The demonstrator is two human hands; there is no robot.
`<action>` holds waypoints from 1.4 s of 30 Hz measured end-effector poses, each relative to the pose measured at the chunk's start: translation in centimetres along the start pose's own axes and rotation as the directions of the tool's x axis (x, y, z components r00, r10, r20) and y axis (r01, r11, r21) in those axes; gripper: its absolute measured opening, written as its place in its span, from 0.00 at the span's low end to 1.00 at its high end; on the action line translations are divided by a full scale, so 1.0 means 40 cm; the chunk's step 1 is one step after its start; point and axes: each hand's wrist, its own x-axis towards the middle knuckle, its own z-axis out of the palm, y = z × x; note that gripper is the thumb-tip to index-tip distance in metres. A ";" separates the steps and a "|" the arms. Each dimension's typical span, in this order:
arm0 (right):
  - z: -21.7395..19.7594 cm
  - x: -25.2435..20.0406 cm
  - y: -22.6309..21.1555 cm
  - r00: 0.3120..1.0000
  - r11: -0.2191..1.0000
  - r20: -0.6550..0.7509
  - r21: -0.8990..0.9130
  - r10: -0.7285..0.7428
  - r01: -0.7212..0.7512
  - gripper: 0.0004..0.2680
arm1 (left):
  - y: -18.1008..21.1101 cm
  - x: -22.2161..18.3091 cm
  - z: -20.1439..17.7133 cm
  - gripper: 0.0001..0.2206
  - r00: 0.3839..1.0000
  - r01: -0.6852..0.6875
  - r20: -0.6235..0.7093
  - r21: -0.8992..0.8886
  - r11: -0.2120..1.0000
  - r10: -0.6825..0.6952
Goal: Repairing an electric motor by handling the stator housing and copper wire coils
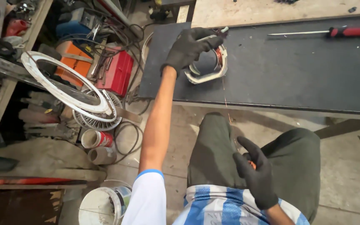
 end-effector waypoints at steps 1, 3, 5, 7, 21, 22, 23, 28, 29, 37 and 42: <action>-0.003 0.018 0.006 0.998 0.998 0.002 0.002 0.058 -0.058 0.16 | -0.009 0.013 -0.001 0.20 0.998 0.051 0.028 -0.073 0.996 -0.049; 0.000 0.036 0.009 0.993 0.993 0.005 0.003 0.115 -0.115 0.13 | -0.005 0.019 -0.008 0.21 0.994 0.104 0.058 -0.145 0.984 -0.096; 0.012 0.032 0.005 1.000 0.999 -0.002 -0.030 0.030 -0.030 0.09 | 0.017 0.001 -0.018 0.26 0.998 0.022 0.064 -0.022 1.000 -0.020; 0.026 0.020 0.005 1.000 0.998 -0.006 -0.070 0.006 -0.007 0.09 | 0.029 -0.006 -0.016 0.28 0.998 0.030 0.054 0.000 1.000 -0.030; 0.025 -0.017 0.171 0.999 0.974 -0.040 -0.224 -0.028 0.019 0.14 | -0.048 -0.022 0.088 0.25 0.961 -0.063 -0.231 0.346 0.936 0.150; 0.036 -0.013 0.131 0.997 0.959 -0.072 -0.284 0.005 -0.025 0.15 | -0.023 -0.052 0.100 0.25 0.918 -0.093 -0.329 0.360 0.928 0.220; 0.038 -0.058 0.099 0.990 0.931 -0.116 -0.348 0.076 -0.112 0.16 | -0.017 -0.116 0.138 0.25 0.879 -0.102 -0.404 0.359 0.928 0.253; 0.070 -0.040 0.061 0.998 0.929 0.062 -0.369 -0.003 0.026 0.19 | 0.020 -0.149 0.220 0.28 0.822 0.023 -0.498 0.513 0.858 0.276; 0.080 -0.046 0.044 0.991 0.919 0.125 -0.395 0.055 -0.001 0.19 | 0.027 -0.162 0.231 0.27 0.830 0.048 -0.505 0.490 0.870 0.238; 0.204 0.052 -0.050 0.909 0.681 0.415 -0.678 0.045 0.276 0.19 | 0.024 -0.139 0.052 0.49 0.998 0.054 -0.048 0.304 0.951 -0.042; 0.251 0.093 -0.094 0.846 0.711 0.527 -0.627 0.085 0.319 0.19 | -0.057 -0.023 0.052 0.20 0.872 0.365 0.461 -0.388 0.846 -0.164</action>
